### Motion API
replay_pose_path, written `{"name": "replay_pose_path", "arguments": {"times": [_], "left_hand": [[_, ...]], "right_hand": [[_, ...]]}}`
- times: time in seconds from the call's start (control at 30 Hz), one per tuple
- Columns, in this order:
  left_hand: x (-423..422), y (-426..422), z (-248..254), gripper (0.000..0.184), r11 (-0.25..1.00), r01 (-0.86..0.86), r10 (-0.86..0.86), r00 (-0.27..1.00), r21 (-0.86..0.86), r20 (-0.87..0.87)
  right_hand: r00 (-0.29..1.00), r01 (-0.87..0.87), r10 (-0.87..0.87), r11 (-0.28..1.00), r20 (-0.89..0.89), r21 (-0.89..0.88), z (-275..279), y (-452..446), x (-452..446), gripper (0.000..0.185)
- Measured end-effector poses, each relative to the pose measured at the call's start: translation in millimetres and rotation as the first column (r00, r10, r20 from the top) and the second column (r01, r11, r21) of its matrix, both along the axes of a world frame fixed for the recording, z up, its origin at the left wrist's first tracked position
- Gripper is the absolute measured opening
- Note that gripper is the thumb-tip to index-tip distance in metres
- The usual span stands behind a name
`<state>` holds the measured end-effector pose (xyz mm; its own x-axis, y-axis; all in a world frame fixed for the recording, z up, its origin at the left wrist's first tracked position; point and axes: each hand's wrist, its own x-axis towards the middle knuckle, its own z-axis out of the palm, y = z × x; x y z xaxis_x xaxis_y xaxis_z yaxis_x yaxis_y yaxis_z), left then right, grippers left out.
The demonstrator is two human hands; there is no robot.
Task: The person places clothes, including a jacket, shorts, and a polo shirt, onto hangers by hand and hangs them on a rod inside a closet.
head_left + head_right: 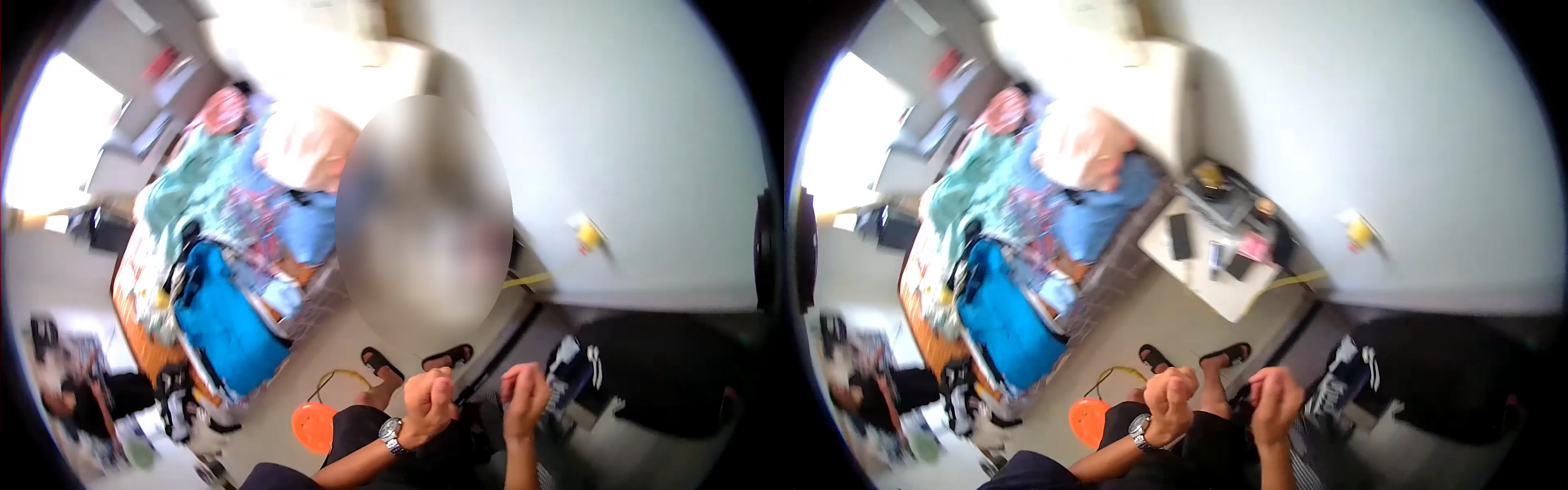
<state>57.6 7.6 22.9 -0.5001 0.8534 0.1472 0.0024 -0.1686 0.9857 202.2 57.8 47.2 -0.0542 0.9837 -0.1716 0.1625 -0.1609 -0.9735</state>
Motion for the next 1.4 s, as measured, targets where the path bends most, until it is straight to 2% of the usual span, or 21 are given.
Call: {"name": "replay_pose_path", "arguments": {"times": [0.13,0.23,0.43,0.63,0.67,0.83,0.9,1.03,1.07,1.1,1.17,1.3,1.4], "left_hand": [[-82.1,-29.3,18.7,0.042,0.969,-0.24,0.24,0.971,0.065,0.011],[-137.5,-63.4,18.7,0.043,0.912,-0.399,0.399,0.917,0.093,0.018],[-206.5,-125.3,16.1,0.044,0.762,-0.647,0.643,0.757,0.001,0.118],[-246.0,-140.1,15.0,0.044,0.674,-0.738,0.736,0.668,-0.032,0.11],[-253.3,-141.4,14.0,0.037,0.663,-0.747,0.748,0.662,-0.041,0.05],[-288.0,-130.9,11.6,0.038,0.597,-0.786,0.796,0.605,-0.16,-0.001],[-306.2,-123.9,3.5,0.039,0.571,-0.795,0.816,0.577,-0.205,0.034],[-335.5,-115.2,6.2,0.039,0.565,-0.796,0.821,0.568,-0.219,0.057],[-341.7,-114.9,7.6,0.039,0.561,-0.796,0.822,0.567,-0.229,0.044],[-347.8,-116.5,8.5,0.039,0.555,-0.799,0.826,0.562,-0.232,0.04],[-360.3,-120.9,11.0,0.038,0.525,-0.813,0.843,0.537,-0.251,0.025],[-385.9,-143.7,6.4,0.041,0.51,-0.811,0.851,0.524,-0.286,0.028],[-411.5,-165.4,7.6,0.044,0.473,-0.834,0.871,0.491,-0.283,0.009]], "right_hand": [[0.92,-0.389,0.387,0.921,-0.065,-0.011,14.5,-19.7,-112.1,0.036],[0.825,-0.562,0.559,0.827,-0.088,-0.013,20.4,-30.6,-182.4,0.037],[0.635,-0.773,0.767,0.627,-0.093,-0.1,16.7,-60.7,-279.0,0.037],[0.487,-0.869,0.856,0.457,-0.174,-0.188,3.8,-88.7,-348.1,0.033],[0.476,-0.876,0.859,0.443,-0.189,-0.192,1.7,-91.1,-359.2,0.033],[0.435,-0.895,0.868,0.387,-0.239,-0.223,-3.5,-81.7,-410.1,0.036],[0.394,-0.913,0.902,0.361,-0.176,-0.19,-9.0,-74.4,-434.2,0.037],[0.386,-0.916,0.896,0.344,-0.218,-0.207,-29.3,-66.9,-469.6,0.039],[0.357,-0.928,0.924,0.334,-0.136,-0.168,-33.2,-67.2,-478.1,0.039],[0.352,-0.929,0.926,0.327,-0.14,-0.17,-36.6,-69.0,-485.6,0.039],[0.292,-0.949,0.954,0.279,-0.073,-0.147,-40.3,-74.5,-500.6,0.039],[0.249,-0.964,0.963,0.235,-0.103,-0.128,-35.7,-94.6,-530.2,0.038],[0.161,-0.976,0.985,0.15,-0.061,-0.158,-38.5,-112.7,-554.2,0.036]]}}
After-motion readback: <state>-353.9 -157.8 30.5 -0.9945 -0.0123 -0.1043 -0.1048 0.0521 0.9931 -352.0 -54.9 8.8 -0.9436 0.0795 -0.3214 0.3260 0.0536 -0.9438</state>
